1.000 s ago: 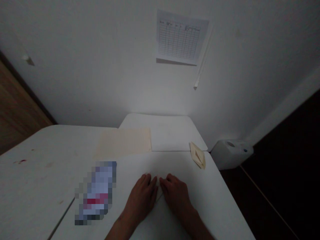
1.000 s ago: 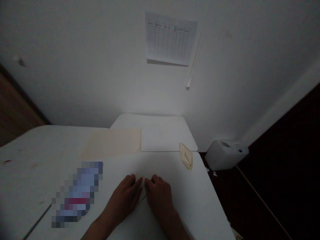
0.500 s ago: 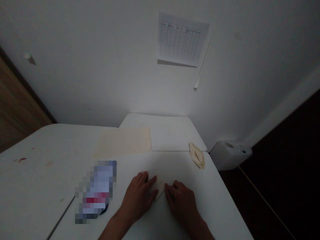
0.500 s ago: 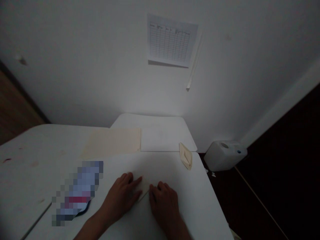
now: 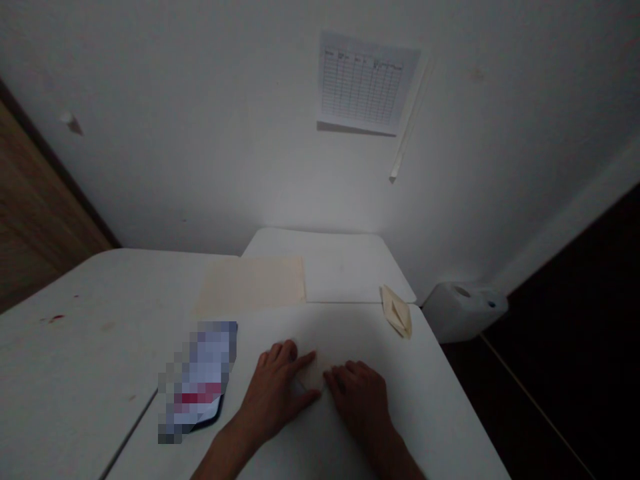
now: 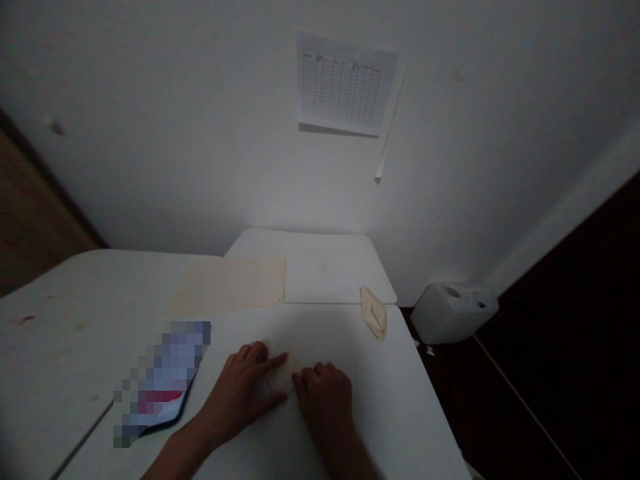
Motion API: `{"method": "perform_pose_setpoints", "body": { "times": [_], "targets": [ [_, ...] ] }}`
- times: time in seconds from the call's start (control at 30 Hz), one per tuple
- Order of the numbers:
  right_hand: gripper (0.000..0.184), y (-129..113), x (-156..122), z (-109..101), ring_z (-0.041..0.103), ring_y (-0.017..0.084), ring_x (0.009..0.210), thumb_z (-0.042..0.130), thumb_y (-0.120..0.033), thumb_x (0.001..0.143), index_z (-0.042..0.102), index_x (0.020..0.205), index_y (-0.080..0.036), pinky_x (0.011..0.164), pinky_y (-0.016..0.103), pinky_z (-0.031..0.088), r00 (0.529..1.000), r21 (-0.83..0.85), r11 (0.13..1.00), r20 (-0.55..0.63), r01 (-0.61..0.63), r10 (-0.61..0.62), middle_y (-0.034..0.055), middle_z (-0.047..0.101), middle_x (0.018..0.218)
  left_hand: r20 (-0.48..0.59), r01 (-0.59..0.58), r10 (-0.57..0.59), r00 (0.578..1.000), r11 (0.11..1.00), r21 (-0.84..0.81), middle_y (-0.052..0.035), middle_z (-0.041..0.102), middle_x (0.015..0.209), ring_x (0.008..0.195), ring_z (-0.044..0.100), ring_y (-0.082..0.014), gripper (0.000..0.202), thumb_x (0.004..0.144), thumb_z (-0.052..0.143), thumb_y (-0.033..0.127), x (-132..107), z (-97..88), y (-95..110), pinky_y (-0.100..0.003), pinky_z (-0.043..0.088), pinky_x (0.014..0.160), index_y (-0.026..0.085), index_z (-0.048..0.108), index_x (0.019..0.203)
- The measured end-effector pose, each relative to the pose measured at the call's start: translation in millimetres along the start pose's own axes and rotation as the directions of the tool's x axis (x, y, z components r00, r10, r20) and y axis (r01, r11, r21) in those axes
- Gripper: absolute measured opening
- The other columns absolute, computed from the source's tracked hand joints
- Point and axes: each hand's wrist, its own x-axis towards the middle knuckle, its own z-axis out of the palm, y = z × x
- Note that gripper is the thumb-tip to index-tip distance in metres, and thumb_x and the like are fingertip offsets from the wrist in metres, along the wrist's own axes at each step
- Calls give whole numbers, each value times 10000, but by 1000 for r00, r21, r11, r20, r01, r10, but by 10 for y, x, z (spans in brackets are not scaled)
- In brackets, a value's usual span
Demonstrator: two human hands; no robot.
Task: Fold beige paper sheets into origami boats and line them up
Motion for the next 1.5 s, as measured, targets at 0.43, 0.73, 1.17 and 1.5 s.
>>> {"method": "perform_pose_setpoints", "body": {
  "times": [0.43, 0.73, 1.17, 1.5],
  "targets": [
    [227, 94, 35, 108, 649, 152, 746, 495, -315, 968, 657, 839, -223, 682, 226, 398, 989, 97, 985, -15, -142, 144, 7, 688, 784, -27, -20, 19, 999, 1000, -1, -53, 532, 1121, 1041, 476, -268, 606, 706, 731, 471, -3, 15, -9, -413, 369, 897, 374, 559, 1279],
    [377, 68, 209, -123, 614, 130, 837, 414, -126, 926, 559, 1230, -296, 719, 210, 434, 968, 86, 983, 180, 162, -175, 26, 602, 1017, -71, -27, 27, 997, 1000, 1, -58, 534, 1114, 1023, 492, -265, 614, 716, 728, 476, -27, 38, -12, -404, 391, 867, 357, 545, 1290],
    [543, -23, 296, -243, 634, 184, 852, 462, -124, 840, 447, 1347, -317, 675, 261, 445, 943, -5, 982, 280, 189, -180, 52, 592, 1082, -185, -58, 73, 980, 995, 86, -59, 557, 1088, 1009, 518, -268, 340, 771, 711, 358, -116, 134, 59, -431, 435, 843, 305, 642, 1100],
    [344, -68, 283, -150, 635, 187, 884, 521, -355, 928, 501, 1269, -323, 683, 259, 456, 970, 11, 992, 210, 127, -127, 30, 605, 1053, -183, -249, 285, 941, 948, 199, -61, 618, 896, 838, 584, -225, 256, 857, 515, 137, -396, 273, 151, -424, 535, 774, 284, 645, 1022]
  ]
}}
